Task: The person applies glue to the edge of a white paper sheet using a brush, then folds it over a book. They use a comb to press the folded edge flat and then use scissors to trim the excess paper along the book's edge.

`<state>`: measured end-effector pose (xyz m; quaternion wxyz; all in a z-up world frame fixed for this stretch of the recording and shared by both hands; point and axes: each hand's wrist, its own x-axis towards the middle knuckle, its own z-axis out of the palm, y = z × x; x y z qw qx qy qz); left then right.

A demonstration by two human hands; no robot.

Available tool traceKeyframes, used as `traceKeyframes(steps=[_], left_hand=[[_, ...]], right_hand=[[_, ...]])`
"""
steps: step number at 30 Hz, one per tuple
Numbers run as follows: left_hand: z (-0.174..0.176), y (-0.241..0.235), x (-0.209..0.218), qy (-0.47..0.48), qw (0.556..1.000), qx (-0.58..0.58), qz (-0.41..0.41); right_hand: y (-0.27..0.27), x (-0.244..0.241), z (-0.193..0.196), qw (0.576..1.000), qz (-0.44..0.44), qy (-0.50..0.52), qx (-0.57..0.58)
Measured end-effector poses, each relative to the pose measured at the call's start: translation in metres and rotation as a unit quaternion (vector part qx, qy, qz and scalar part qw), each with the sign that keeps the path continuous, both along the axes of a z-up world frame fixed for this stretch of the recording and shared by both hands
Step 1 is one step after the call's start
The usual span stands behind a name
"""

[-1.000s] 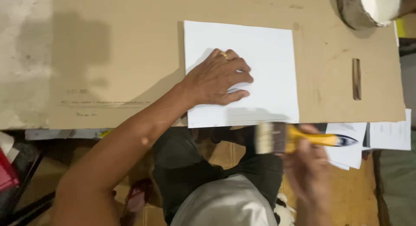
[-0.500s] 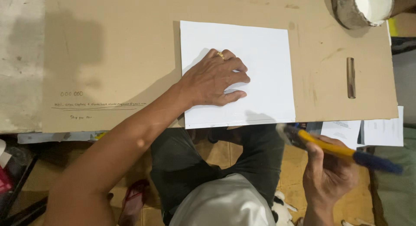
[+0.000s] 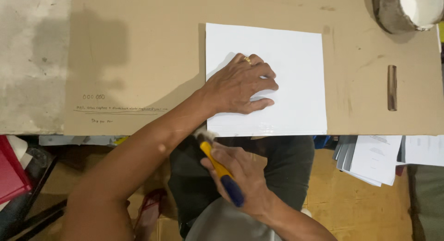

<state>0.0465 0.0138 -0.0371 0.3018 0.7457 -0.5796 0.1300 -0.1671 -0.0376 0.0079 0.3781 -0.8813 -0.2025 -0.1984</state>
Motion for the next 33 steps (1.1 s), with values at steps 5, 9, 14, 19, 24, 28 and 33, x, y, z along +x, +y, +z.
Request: traceKeyframes(steps=[5,9,14,19,24,28,33], left_hand=[[-0.007,-0.002,0.001,0.011,1.0,-0.017,0.0],[-0.009,-0.005,0.003,0.026,1.0,0.002,-0.015],[-0.003,-0.004,0.001,0.033,0.999,0.018,-0.008],[-0.009,-0.004,0.002,0.041,0.999,0.001,0.004],[-0.009,-0.005,0.003,0.023,1.0,0.0,-0.015],[-0.005,0.002,0.0,0.018,1.0,0.001,-0.019],[0.004,0.001,0.002,0.031,0.999,0.037,-0.017]], right_hand=[[-0.076,-0.031,0.022,0.978,-0.2,0.056,-0.003],[-0.098,-0.027,0.001,0.937,-0.32,0.005,-0.14],[-0.009,0.001,-0.002,0.977,-0.146,-0.072,-0.141],[-0.018,-0.019,0.027,0.981,-0.126,0.12,-0.086],[-0.048,-0.008,-0.003,0.967,-0.225,-0.047,-0.113],[-0.001,0.001,-0.001,0.985,-0.101,-0.059,-0.13],[-0.012,-0.014,0.034,0.984,-0.138,0.083,0.074]])
